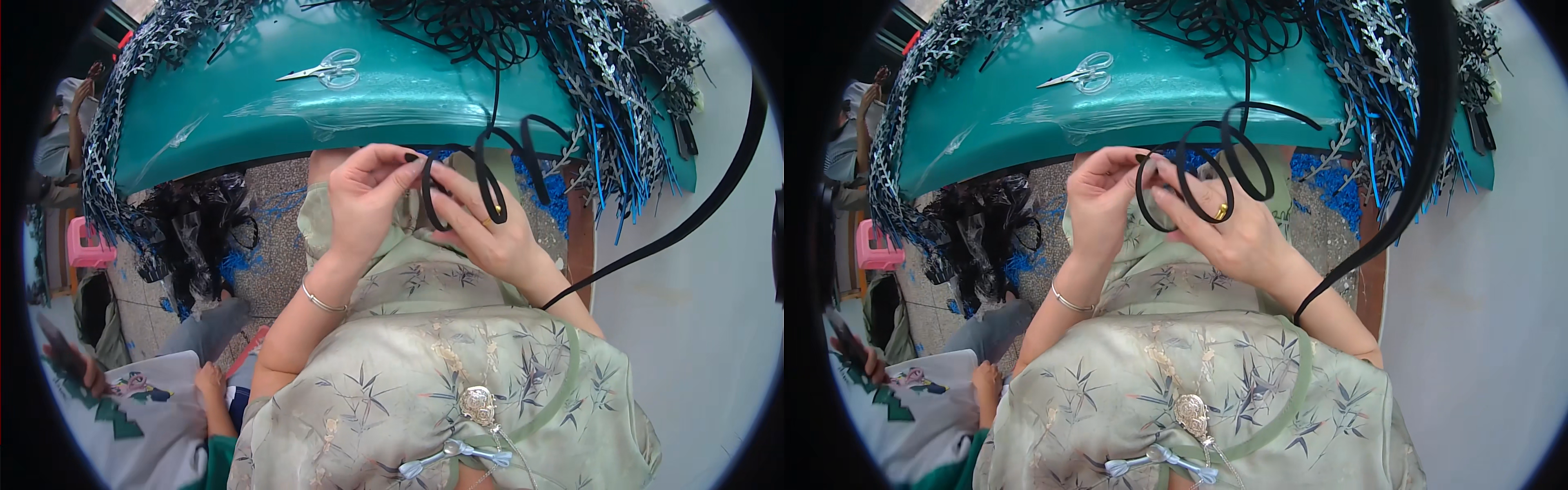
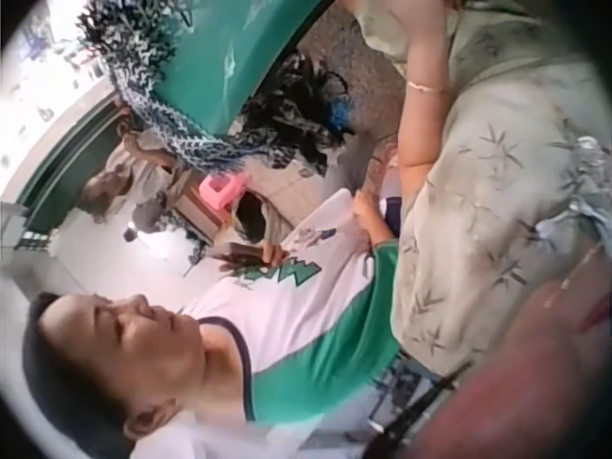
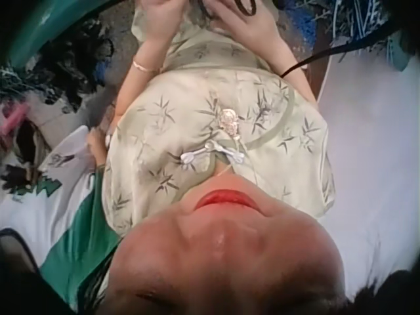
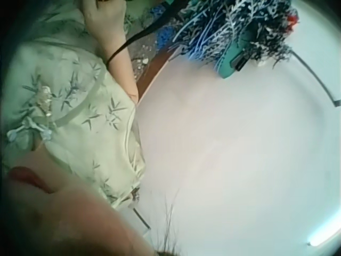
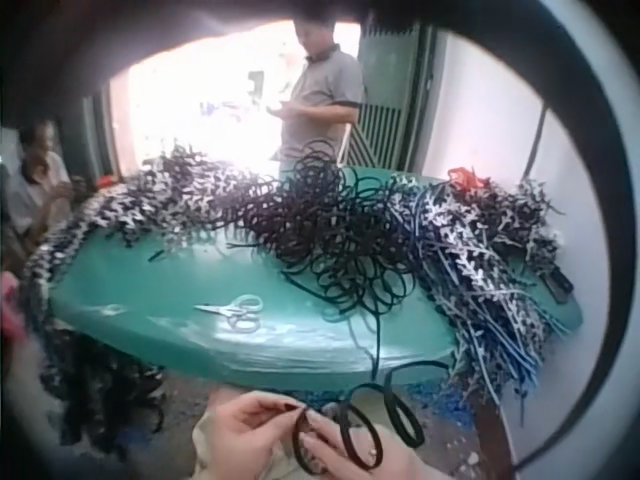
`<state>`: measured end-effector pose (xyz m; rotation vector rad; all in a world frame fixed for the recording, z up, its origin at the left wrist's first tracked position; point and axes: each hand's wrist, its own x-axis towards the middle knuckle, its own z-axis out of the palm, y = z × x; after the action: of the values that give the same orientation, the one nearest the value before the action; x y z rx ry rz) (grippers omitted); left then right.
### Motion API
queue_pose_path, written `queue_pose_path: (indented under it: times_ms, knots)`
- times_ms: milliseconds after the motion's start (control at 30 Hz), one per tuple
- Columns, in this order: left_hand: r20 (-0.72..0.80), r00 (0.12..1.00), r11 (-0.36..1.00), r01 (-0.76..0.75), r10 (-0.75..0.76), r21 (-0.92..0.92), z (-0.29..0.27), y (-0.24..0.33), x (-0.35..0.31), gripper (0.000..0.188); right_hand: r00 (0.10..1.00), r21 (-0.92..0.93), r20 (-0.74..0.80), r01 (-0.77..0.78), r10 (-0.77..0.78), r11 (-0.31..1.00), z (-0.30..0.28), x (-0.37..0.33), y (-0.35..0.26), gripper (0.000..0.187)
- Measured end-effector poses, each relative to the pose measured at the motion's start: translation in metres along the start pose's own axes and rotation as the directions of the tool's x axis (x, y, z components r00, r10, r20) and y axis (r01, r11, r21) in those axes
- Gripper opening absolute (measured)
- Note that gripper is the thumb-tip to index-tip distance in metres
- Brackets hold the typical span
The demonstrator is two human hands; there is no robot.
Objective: The worker is braiding and assembling black decorative straps for footwear at a factory workstation.
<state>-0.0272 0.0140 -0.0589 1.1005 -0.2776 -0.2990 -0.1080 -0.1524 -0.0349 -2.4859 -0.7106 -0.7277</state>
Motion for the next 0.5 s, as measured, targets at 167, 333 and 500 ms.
queue_pose_path:
  times_ms: [167,333,500]
  knots:
    - [-0.064,0.99,0.988,-0.116,0.122,0.1,-0.007,-0.006,0.007,0.008,0.973,-0.163,0.131,-0.17,0.192,0.972,0.012,-0.016,0.011,0.059]
    - [-0.083,0.988,0.991,-0.128,0.131,0.039,-0.009,-0.004,0.015,0.007,0.953,0.189,0.064,-0.301,0.295,0.935,0.025,-0.011,0.039,0.045]
    - [-0.134,0.98,0.988,-0.142,0.148,0.056,-0.003,0.0,0.021,0.006,0.849,0.802,0.322,-0.48,0.418,0.356,0.039,0.017,0.048,0.028]
